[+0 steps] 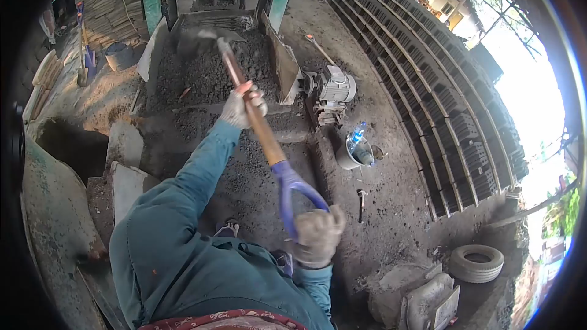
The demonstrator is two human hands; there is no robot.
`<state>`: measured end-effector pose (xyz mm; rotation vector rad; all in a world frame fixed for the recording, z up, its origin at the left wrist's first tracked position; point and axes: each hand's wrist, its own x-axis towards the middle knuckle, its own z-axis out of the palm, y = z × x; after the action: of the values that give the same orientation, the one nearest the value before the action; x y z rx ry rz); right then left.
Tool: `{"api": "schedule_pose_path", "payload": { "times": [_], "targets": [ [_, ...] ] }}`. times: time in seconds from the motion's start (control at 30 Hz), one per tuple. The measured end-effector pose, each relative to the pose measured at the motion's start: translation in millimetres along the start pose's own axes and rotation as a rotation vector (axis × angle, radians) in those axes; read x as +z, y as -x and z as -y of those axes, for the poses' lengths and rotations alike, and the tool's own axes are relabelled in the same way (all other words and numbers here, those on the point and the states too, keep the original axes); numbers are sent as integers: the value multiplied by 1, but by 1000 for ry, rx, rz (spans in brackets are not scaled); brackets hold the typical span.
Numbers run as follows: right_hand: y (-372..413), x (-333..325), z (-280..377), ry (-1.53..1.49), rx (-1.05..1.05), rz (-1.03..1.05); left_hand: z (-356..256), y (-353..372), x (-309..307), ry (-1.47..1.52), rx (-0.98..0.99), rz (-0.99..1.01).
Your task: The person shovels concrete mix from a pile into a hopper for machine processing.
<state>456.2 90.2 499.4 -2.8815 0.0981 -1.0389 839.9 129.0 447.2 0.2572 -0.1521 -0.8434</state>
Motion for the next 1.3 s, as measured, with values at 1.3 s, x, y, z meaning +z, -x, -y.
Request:
{"api": "schedule_pose_path", "payload": {
  "times": [1.3],
  "targets": [
    [-28, 102, 56, -1336, 1423, -575, -127, -96, -108, -348, -132, -265]
  ]
}}
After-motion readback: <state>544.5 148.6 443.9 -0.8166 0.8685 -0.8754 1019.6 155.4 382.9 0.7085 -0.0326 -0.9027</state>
